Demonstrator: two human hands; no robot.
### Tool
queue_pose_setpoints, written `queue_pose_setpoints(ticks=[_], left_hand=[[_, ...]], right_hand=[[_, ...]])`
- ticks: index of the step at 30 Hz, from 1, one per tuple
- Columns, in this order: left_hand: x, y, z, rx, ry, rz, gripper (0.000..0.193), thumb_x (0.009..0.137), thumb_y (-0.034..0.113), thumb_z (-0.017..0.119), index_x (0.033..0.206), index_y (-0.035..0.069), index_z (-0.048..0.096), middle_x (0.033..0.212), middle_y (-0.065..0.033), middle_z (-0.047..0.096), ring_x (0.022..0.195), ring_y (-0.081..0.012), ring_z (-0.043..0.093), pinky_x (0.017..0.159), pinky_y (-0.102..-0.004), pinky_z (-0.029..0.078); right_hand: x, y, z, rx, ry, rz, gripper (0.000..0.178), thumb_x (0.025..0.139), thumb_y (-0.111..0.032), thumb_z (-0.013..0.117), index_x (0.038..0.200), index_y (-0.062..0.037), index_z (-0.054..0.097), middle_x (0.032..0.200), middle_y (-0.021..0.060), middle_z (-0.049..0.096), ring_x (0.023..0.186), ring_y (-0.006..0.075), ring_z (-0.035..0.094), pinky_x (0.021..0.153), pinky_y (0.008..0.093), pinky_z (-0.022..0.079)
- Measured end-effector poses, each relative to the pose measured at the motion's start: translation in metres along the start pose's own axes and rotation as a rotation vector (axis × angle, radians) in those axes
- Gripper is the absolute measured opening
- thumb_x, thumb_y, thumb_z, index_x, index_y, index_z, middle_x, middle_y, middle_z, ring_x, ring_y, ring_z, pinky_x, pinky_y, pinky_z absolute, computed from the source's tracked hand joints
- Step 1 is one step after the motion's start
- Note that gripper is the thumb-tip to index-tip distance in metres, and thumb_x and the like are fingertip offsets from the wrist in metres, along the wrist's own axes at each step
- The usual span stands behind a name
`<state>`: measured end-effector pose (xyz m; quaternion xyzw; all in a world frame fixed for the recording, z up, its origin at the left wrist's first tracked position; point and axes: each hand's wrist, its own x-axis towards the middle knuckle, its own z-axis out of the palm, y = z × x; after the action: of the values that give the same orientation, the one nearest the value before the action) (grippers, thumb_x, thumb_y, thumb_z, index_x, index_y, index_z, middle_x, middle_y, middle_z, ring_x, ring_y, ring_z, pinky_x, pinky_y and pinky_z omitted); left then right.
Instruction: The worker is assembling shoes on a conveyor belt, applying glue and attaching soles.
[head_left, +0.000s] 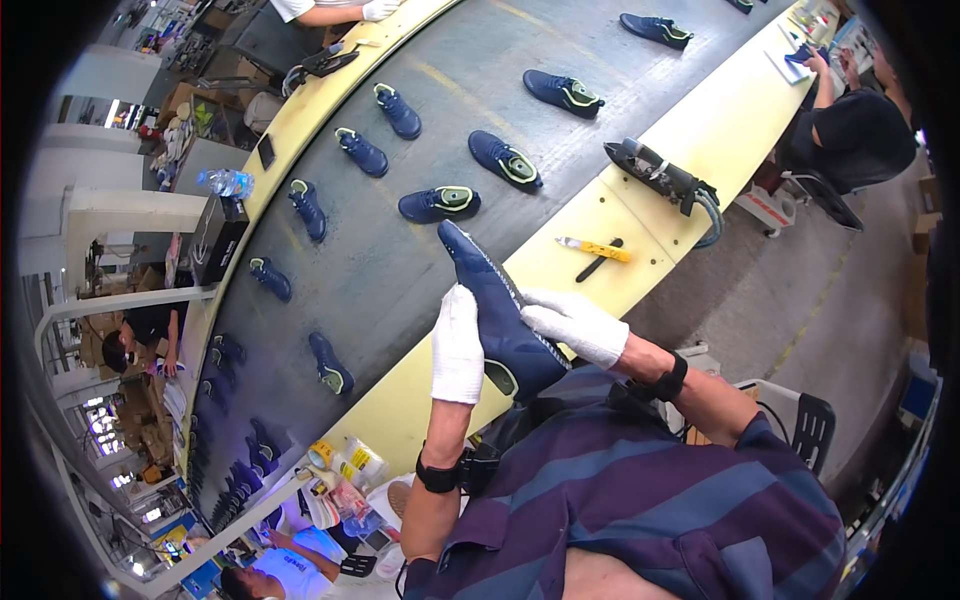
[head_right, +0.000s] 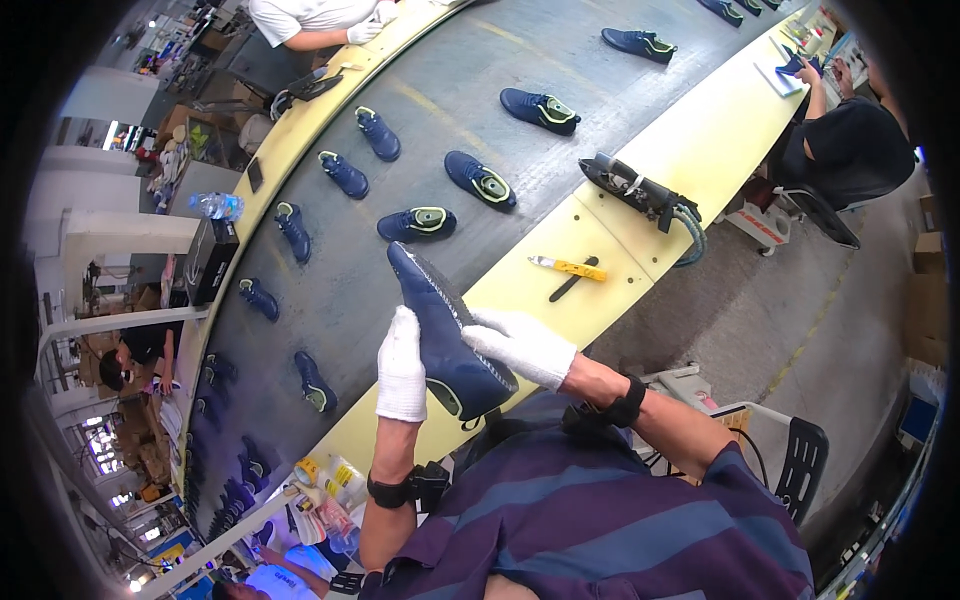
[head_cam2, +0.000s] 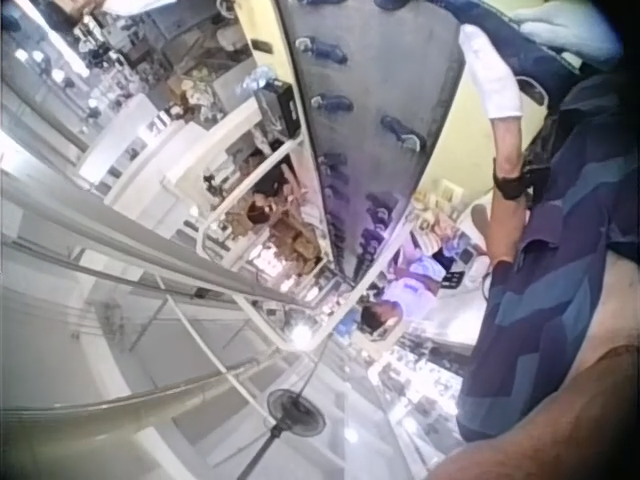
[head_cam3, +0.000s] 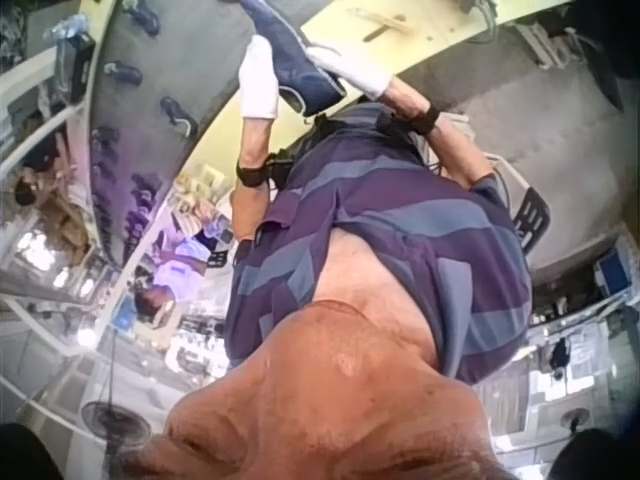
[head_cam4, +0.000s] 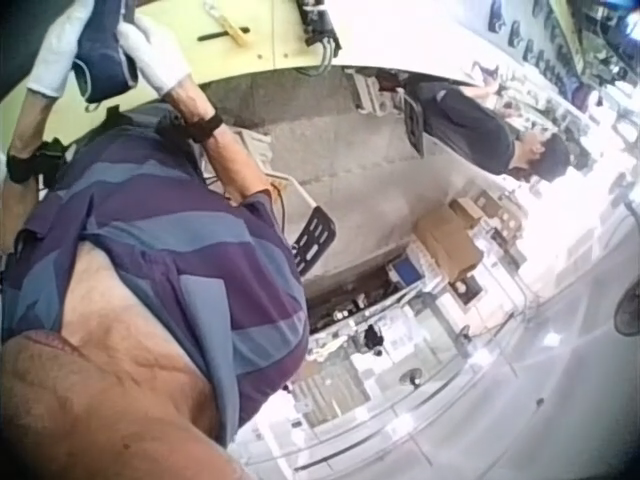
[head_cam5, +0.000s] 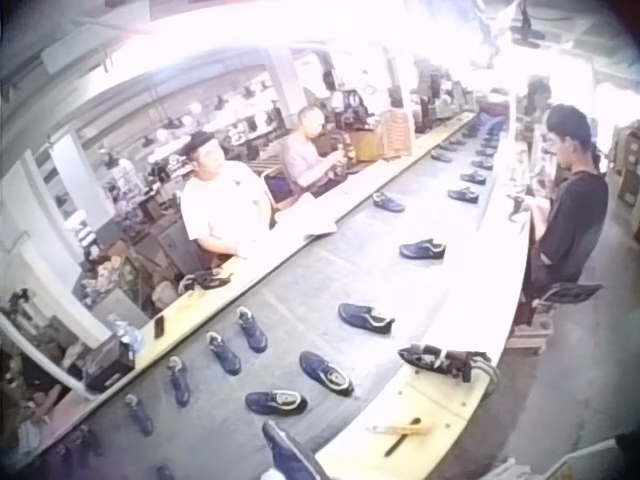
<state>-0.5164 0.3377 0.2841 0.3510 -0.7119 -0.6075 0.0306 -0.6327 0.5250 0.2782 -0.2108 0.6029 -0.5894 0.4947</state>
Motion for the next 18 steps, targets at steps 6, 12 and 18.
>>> queue_pose_setpoints(ticks=[6,12,18], left_hand=[[-0.023,0.020,-0.013,0.038,0.046,0.040,0.052,0.114,0.035,0.042,0.144,-0.006,0.055,0.135,-0.0130,0.066,0.120,-0.0193,0.063,0.104,-0.0318,0.049],[-0.043,0.040,-0.016,0.070,0.065,0.076,0.051,0.114,0.033,0.042,0.146,-0.005,0.054,0.137,-0.0139,0.065,0.122,-0.0201,0.063,0.105,-0.0323,0.049],[-0.050,0.061,-0.007,0.092,0.075,0.112,0.051,0.114,0.032,0.043,0.148,-0.005,0.053,0.139,-0.0147,0.064,0.124,-0.0208,0.062,0.107,-0.0327,0.048]], right_hand=[[-0.009,-0.015,0.012,0.011,-0.022,-0.006,0.060,0.105,-0.043,0.057,0.140,0.0058,0.059,0.121,0.0176,0.072,0.109,0.0228,0.067,0.100,0.0347,0.050],[-0.014,-0.022,0.014,-0.036,-0.057,0.009,0.067,0.104,-0.046,0.058,0.145,0.0076,0.054,0.129,0.0217,0.069,0.119,0.0253,0.065,0.107,0.0350,0.047],[-0.013,-0.034,0.021,-0.025,0.026,-0.016,0.071,0.104,-0.045,0.058,0.154,0.0046,0.045,0.144,0.0218,0.060,0.131,0.0268,0.059,0.114,0.0349,0.042]])
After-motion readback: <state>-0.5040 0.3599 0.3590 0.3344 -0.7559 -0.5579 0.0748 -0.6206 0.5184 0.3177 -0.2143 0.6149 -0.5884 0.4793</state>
